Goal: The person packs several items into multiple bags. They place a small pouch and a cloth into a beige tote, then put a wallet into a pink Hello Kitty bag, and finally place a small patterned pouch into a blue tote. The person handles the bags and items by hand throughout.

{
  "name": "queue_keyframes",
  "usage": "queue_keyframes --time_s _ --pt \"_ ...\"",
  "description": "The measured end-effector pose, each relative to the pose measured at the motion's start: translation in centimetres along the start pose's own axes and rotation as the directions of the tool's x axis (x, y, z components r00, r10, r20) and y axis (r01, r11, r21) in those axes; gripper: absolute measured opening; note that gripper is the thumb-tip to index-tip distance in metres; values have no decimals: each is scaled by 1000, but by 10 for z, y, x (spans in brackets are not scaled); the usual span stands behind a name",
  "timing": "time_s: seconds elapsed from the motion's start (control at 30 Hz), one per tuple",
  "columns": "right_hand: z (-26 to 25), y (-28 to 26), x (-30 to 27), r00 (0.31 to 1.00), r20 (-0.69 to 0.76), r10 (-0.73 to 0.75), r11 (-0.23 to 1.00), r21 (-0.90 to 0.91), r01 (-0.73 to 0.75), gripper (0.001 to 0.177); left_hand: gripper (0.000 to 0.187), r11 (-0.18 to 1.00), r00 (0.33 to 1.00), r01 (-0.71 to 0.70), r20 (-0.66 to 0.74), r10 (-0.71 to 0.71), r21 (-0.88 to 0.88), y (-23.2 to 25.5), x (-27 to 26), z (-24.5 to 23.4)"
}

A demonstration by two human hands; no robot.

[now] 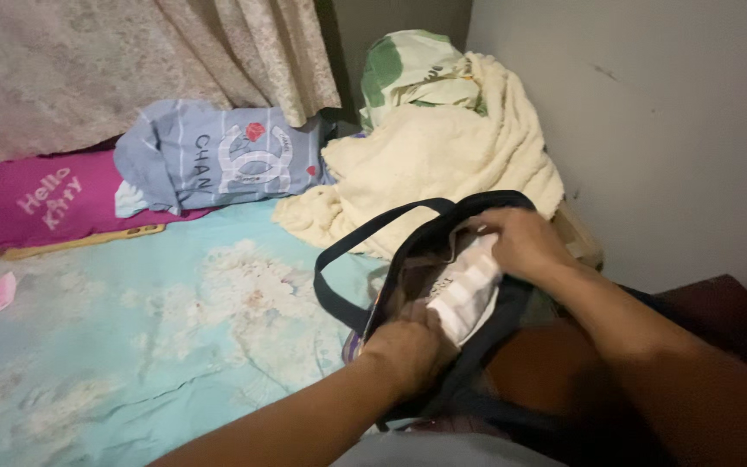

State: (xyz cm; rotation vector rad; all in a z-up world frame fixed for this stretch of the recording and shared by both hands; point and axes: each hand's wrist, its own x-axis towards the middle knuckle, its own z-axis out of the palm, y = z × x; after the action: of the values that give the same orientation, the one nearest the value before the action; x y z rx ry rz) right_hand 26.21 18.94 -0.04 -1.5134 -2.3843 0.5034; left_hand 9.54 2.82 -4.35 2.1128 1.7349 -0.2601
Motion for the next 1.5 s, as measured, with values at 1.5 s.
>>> queue_keyframes --time_s 1.5 --pt "-91 -19 -246 932 -362 -27 994 92 64 22 41 882 663 -365 -748 21 -299 111 -18 -46"
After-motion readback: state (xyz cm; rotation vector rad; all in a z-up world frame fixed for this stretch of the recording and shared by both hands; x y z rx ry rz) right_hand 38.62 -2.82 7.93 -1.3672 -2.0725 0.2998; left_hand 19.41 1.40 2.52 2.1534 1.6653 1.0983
